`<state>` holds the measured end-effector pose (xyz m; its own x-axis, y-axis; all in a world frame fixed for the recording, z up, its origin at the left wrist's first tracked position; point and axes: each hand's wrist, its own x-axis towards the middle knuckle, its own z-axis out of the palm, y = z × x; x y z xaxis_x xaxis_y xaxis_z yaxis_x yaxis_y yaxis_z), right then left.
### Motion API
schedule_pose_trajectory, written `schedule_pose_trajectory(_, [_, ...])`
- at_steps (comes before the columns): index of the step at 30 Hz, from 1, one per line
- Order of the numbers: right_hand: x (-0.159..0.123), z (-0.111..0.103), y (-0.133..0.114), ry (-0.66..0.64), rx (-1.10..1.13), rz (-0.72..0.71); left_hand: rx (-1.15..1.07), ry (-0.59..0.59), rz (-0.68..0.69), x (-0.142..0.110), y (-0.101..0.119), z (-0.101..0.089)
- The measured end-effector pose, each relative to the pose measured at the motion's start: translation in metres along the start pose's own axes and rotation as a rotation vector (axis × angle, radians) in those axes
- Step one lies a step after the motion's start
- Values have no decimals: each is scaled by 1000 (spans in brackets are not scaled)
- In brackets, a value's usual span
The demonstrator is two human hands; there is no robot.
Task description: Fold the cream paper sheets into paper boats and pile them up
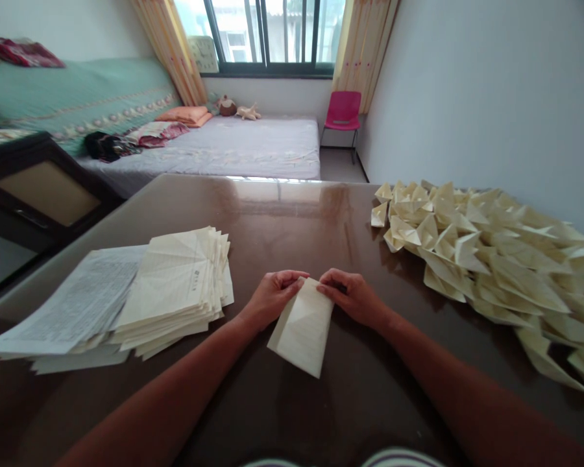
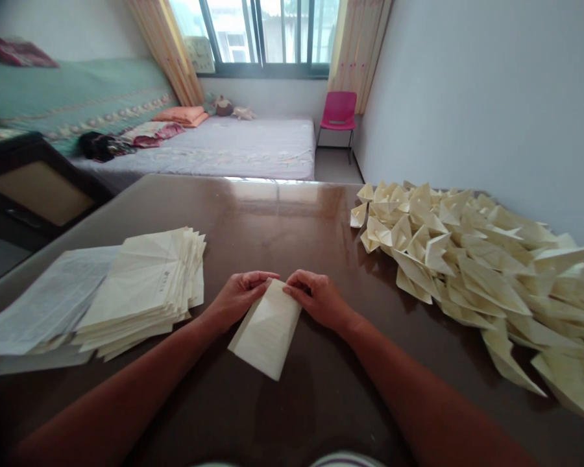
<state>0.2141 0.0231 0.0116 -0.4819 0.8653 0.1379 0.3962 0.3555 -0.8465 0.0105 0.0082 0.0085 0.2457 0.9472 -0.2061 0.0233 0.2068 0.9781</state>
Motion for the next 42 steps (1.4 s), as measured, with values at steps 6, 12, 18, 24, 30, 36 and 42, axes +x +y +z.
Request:
schedule_pose_trajectory(6, [-1,4,-6,21,-184,-25,-108,-71,-48,-11,9,9])
schedule_pose_trajectory(12, [-2,8,-9,47,-254,-9,-135,-48,-97,-13,10,10])
schedule_pose_trajectory(18, [-3,10,-7,72,-281,16,-157,-30,-118,-14,6,11])
schedule_pose_trajectory(24, [-2,11,-6,64,-267,0,-136,-11,-94,-16,6,14])
schedule_pose_trajectory(30, [-2,13,-6,78,-285,12,-63,-13,-60,-15,5,17])
schedule_pose_trajectory(36, [1,1,-6,106,-213,-25,-19,50,58,-12,9,7])
schedule_pose_trajectory(42, [6,-7,2,79,173,66,129,166,184,-12,18,0])
